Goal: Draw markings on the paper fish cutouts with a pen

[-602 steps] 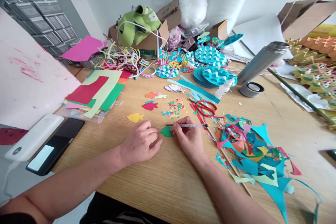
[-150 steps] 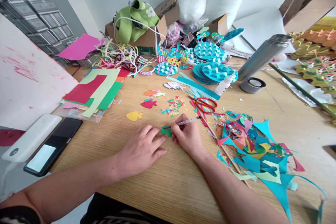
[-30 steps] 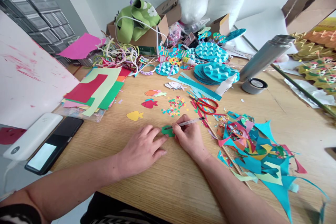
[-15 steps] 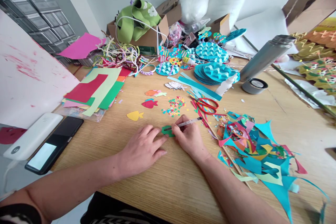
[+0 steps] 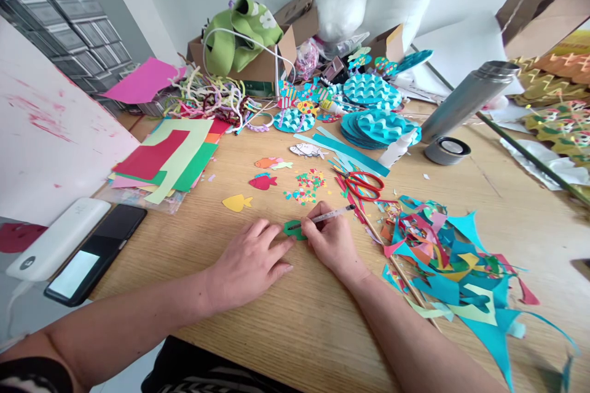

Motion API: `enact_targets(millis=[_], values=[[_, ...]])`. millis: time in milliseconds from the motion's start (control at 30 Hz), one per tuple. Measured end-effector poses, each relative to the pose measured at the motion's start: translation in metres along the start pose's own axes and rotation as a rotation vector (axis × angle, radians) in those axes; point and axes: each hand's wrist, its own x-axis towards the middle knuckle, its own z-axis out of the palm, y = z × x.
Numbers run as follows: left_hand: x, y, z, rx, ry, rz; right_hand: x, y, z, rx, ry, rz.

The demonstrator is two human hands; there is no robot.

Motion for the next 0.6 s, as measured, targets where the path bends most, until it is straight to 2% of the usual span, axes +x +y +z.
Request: enact_targets(millis=[600], values=[[0.0001, 0.0003, -0.0002, 0.004, 0.007, -0.001, 0.0005, 0.0014, -0.0006, 0.006, -0.005, -0.005]])
